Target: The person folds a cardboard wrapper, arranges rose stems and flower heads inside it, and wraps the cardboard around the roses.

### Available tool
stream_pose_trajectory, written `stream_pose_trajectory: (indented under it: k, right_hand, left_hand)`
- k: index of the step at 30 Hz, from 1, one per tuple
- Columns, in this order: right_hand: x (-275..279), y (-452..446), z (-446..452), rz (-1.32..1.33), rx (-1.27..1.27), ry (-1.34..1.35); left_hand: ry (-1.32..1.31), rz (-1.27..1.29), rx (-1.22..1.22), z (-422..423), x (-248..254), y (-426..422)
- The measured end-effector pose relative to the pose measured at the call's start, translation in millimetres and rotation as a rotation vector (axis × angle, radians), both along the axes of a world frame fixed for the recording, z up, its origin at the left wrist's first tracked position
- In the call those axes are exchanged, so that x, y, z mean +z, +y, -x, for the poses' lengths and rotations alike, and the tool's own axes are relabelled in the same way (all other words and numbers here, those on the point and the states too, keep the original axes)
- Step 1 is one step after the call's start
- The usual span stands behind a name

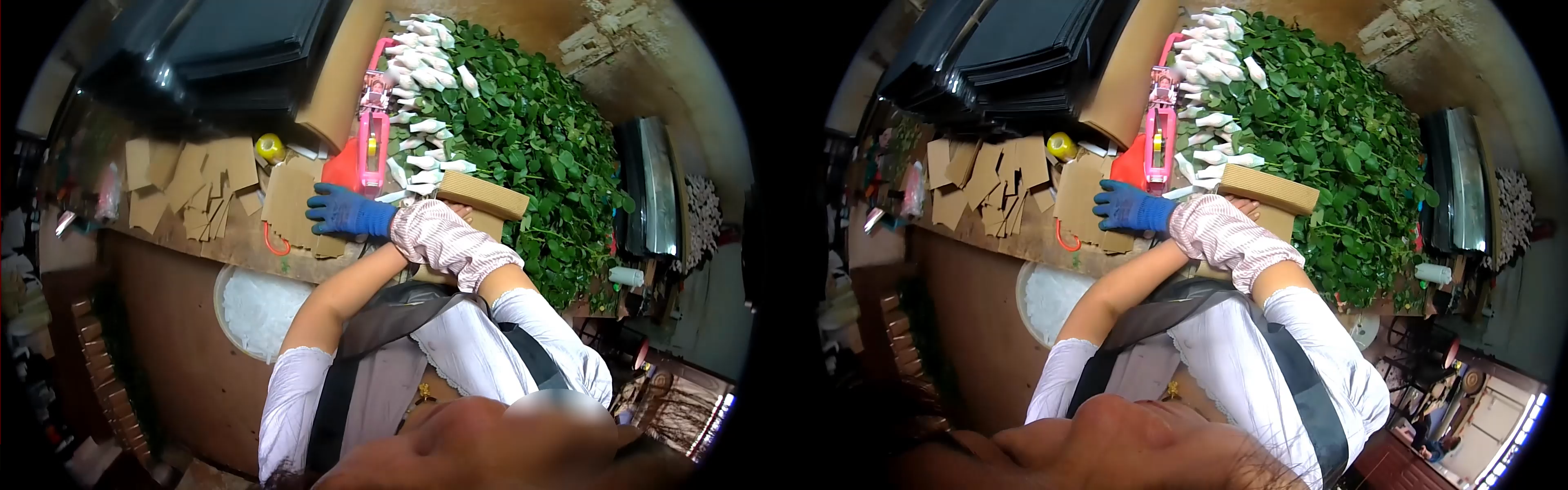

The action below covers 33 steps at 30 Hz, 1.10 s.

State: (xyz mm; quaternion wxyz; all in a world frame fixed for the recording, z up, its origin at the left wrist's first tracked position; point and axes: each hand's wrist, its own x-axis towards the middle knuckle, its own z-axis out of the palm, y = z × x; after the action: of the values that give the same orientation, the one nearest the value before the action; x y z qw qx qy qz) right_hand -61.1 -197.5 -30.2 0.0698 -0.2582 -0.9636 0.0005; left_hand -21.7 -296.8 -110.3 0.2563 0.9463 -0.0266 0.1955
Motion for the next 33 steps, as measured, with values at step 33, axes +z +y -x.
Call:
stream_pose_trajectory:
  k: [33]
  right_hand:
    - [53,-233,-174,0.824,-1.460,0.386]
  left_hand:
    - [0.031,0.070,-0.011,48,125,8]
